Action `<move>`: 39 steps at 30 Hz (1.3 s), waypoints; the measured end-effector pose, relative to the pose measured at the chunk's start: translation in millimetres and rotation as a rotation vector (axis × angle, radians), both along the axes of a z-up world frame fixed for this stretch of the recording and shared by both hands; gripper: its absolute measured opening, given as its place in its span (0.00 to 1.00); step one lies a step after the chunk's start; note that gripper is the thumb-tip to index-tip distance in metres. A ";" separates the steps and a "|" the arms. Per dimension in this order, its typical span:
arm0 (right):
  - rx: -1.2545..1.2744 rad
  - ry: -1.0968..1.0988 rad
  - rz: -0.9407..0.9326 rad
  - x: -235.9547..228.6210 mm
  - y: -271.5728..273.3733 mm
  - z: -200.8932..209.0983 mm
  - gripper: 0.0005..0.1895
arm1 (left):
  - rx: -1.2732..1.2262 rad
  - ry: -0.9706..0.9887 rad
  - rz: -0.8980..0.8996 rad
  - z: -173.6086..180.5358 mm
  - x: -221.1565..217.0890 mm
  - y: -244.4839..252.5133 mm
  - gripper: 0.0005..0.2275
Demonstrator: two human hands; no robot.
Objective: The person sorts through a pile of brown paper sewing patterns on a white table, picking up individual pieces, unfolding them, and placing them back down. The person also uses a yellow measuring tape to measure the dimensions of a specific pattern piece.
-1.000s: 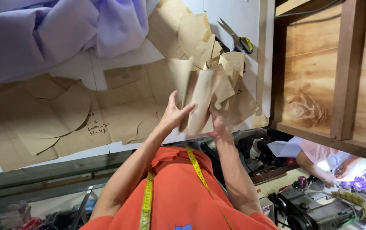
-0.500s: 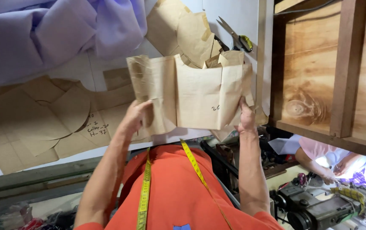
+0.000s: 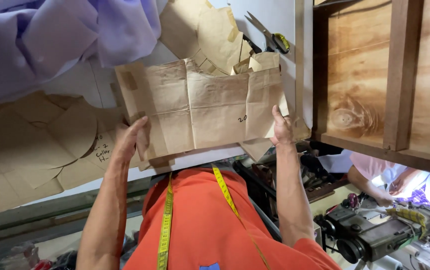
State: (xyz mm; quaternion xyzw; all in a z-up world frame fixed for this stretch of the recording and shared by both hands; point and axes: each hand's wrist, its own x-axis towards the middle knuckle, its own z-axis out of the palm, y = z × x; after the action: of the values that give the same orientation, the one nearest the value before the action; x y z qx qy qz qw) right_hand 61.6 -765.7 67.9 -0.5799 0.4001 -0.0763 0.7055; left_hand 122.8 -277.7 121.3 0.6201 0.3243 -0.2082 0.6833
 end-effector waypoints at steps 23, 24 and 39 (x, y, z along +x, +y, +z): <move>0.033 0.068 -0.121 9.8 43.6 38.3 0.22 | 0.100 -0.099 0.093 -21.9 0.7 31.4 0.29; 0.007 0.070 -0.135 7.6 41.9 40.4 0.23 | 0.112 -0.096 0.056 -23.1 1.5 31.9 0.27; 0.036 0.072 -0.141 -23.7 -42.2 -54.8 0.19 | 0.282 -0.170 0.003 -85.1 -19.8 43.1 0.06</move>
State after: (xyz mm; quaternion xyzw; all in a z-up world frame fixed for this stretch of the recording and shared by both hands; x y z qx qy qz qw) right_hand 38.0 -807.9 13.1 -0.5399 0.4664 -0.0978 0.6939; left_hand 103.1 -234.7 36.2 0.7248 0.2921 -0.1064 0.6148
